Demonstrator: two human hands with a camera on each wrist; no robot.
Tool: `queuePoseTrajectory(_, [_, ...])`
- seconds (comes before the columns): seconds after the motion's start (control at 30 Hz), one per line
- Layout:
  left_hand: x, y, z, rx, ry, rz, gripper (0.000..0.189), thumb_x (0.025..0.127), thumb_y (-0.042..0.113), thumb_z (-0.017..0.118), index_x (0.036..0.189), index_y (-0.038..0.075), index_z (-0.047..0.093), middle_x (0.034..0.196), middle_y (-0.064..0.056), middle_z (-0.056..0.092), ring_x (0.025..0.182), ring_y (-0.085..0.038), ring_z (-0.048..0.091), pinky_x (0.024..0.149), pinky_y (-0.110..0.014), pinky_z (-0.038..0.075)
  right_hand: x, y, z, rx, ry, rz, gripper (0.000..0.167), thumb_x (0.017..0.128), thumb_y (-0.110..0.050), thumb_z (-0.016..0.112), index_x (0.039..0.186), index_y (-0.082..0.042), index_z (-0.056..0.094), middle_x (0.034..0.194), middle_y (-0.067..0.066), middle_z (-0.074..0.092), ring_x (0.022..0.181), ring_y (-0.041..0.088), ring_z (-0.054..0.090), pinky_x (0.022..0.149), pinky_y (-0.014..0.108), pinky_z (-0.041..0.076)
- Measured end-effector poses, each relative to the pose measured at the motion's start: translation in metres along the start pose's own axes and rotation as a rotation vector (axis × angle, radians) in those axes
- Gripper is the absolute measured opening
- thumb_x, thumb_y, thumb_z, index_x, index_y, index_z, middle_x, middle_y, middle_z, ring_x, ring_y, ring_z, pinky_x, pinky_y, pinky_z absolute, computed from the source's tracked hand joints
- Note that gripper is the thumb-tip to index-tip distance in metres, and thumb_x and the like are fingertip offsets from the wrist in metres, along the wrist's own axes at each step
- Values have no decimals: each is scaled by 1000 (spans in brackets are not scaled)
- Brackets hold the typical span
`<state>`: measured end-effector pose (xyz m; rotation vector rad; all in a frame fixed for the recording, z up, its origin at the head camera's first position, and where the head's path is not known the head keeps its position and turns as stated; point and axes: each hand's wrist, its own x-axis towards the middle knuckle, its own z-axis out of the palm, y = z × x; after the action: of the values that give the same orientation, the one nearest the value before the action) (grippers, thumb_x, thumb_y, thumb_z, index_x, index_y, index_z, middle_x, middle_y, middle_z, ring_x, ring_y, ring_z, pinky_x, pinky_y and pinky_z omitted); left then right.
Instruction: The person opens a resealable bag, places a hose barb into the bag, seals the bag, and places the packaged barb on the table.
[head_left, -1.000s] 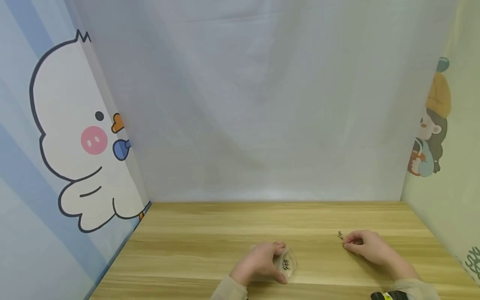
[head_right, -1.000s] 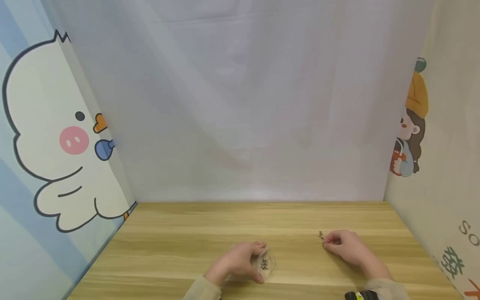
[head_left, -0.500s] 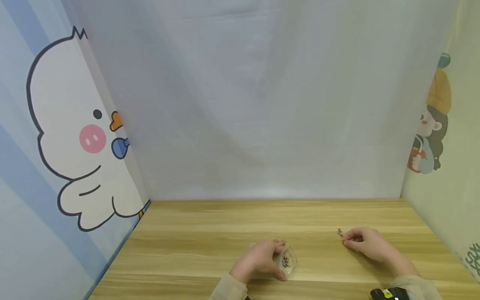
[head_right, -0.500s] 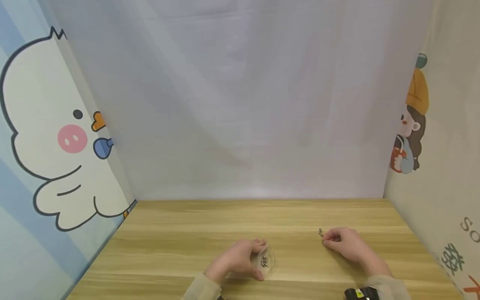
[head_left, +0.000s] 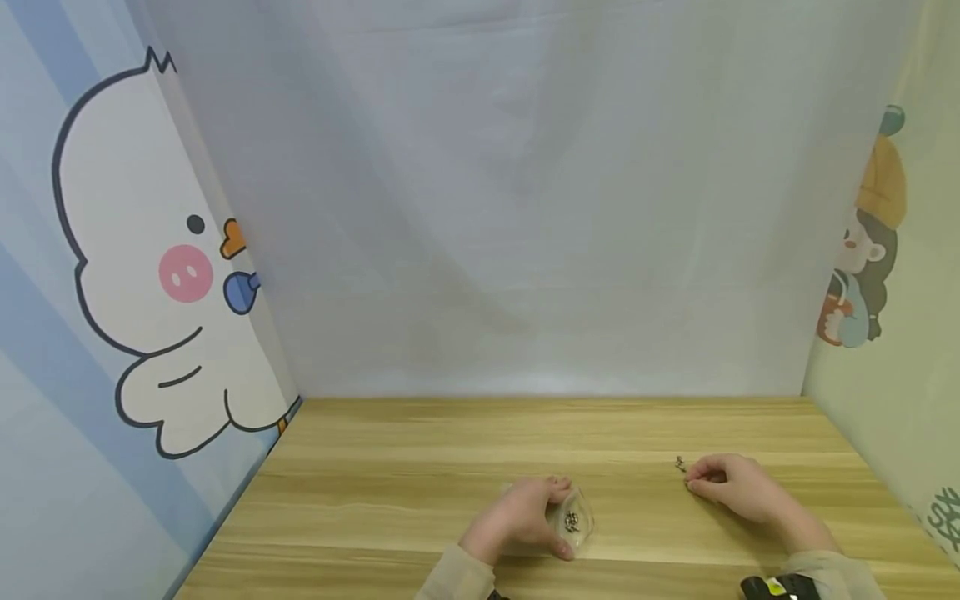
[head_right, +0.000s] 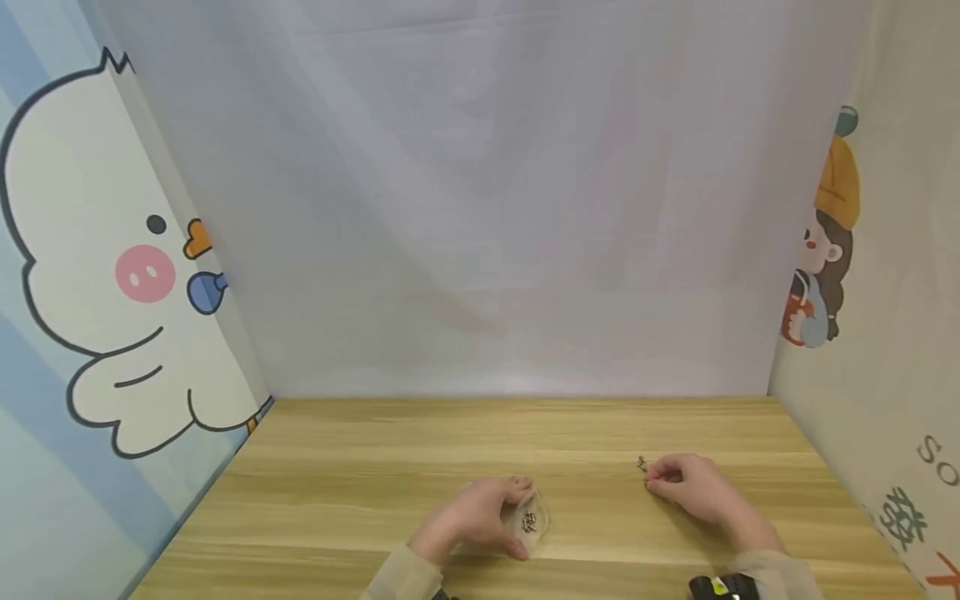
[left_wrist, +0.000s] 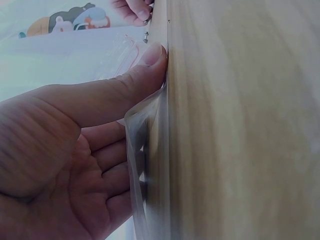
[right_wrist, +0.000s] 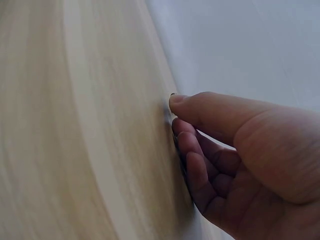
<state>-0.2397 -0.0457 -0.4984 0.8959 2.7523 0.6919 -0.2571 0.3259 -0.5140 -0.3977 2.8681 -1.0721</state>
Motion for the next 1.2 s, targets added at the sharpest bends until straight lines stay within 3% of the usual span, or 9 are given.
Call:
queuePoseTrajectory(0.67, [0, 2, -2, 4, -1, -3, 85, 67, 27, 103, 143, 10, 69, 153, -1, 61, 146, -22, 53, 122, -34, 40, 0, -8, 1, 4, 11, -59, 8, 100, -20, 77, 100, -12, 76, 95, -5, 72, 86, 5, 62, 75, 26, 53])
queuePoseTrajectory(1.03, [0, 4, -4, -29, -3, -17, 85, 67, 24, 103, 143, 10, 69, 154, -1, 60, 147, -23, 52, 124, -36, 39, 4, -23, 5, -20, -4, -92, 12, 99, -23, 78, 102, -12, 79, 101, -5, 75, 93, 8, 67, 79, 26, 56])
queuePoseTrajectory(1.2, [-1, 4, -3, -21, -8, -18, 85, 67, 26, 103, 143, 10, 69, 154, -1, 60, 147, -22, 52, 123, -36, 39, 4, -33, 13, 46, -34, -126, 11, 98, -22, 78, 101, -11, 78, 96, -5, 74, 90, 8, 67, 76, 25, 55])
